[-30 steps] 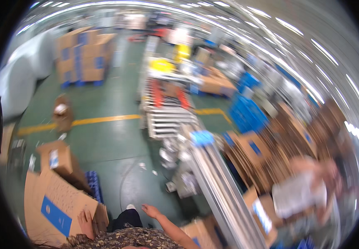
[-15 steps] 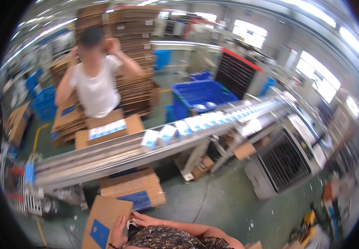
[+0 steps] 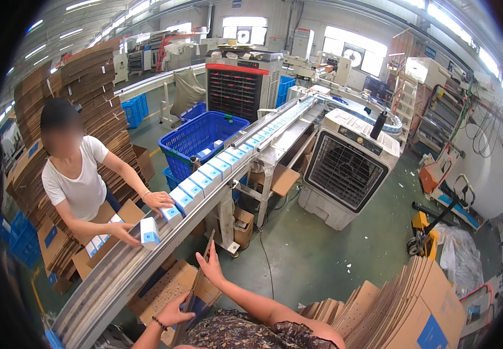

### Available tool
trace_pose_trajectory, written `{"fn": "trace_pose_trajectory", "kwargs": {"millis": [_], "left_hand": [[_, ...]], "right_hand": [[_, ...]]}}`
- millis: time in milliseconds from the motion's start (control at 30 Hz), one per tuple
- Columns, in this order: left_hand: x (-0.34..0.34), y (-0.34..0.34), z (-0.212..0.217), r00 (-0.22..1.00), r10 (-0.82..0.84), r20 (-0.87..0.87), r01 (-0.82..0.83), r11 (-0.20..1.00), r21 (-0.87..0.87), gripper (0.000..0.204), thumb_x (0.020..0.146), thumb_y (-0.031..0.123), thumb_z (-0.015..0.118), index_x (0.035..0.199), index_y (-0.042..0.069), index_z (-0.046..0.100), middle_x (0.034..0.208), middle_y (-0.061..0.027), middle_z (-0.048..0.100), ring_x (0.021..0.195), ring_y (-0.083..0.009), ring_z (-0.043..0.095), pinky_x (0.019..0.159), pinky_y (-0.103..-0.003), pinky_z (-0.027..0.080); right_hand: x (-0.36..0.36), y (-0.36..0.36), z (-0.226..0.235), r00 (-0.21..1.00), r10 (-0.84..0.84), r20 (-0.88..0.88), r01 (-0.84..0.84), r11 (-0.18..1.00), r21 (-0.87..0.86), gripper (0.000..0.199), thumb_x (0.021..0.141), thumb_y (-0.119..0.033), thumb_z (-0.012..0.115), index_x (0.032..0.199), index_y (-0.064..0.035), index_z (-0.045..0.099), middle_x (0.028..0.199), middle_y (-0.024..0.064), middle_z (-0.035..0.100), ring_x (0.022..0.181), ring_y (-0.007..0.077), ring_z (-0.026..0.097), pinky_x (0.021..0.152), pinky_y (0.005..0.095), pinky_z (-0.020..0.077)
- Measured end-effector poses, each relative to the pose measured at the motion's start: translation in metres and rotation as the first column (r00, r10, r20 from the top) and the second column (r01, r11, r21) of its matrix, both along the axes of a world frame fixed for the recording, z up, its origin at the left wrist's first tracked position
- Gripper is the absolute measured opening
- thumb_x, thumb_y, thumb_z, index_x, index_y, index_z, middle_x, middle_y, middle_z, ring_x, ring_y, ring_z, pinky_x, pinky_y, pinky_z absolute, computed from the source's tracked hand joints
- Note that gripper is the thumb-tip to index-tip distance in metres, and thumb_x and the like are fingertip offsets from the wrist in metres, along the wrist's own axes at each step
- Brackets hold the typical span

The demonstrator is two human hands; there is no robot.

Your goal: The person takes items from a conveyor belt and places them into cardboard boxes, then moves the boxes to a taping machine.

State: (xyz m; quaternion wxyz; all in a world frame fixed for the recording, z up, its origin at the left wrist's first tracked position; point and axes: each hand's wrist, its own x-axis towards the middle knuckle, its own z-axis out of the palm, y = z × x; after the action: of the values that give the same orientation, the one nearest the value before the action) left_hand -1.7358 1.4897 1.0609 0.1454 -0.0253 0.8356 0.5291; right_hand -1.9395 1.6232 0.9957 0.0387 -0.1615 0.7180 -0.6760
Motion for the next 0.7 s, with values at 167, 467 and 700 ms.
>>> {"fn": "trace_pose_trajectory", "kwargs": {"millis": [167,467,700], "left_hand": [[0.064,-0.038,0.011,0.915,-0.099,0.391,-0.039,0.943,0.331,0.101,0.074,0.043,0.083,0.151,0.006,0.029,0.153,-0.0095,0.031,0.139,-0.0270,0.035,0.108,-0.039,0.038],[0.106,-0.054,0.044,0.855,0.363,-0.371,-0.453,0.871,-0.189,0.043,0.082,0.013,0.066,0.125,0.008,0.063,0.103,-0.0136,0.067,0.074,-0.0230,0.061,0.069,-0.034,0.051],[0.078,-0.066,0.055,-0.059,0.822,-0.567,-0.983,0.051,0.176,0.053,0.067,-0.009,0.056,0.119,0.003,0.063,0.060,0.0043,0.042,0.053,-0.0049,0.037,0.052,-0.021,0.036]], "right_hand": [[-0.002,-0.001,-0.014,0.984,0.161,0.071,-0.159,0.986,-0.042,0.087,0.095,-0.039,0.060,0.154,-0.0059,0.004,0.150,0.0207,0.033,0.136,0.0271,0.038,0.109,0.0339,0.0329],[-0.011,0.031,0.050,0.887,0.382,0.258,-0.444,0.858,0.257,0.090,0.091,-0.024,0.060,0.156,-0.0161,-0.001,0.119,0.0154,0.056,0.094,0.0206,0.059,0.084,0.0327,0.0492],[-0.054,-0.018,0.105,0.506,0.863,-0.010,-0.672,0.401,0.623,0.086,0.081,-0.012,0.053,0.155,-0.0196,0.012,0.104,0.0247,0.062,0.089,0.0351,0.062,0.083,0.0427,0.0478]]}}
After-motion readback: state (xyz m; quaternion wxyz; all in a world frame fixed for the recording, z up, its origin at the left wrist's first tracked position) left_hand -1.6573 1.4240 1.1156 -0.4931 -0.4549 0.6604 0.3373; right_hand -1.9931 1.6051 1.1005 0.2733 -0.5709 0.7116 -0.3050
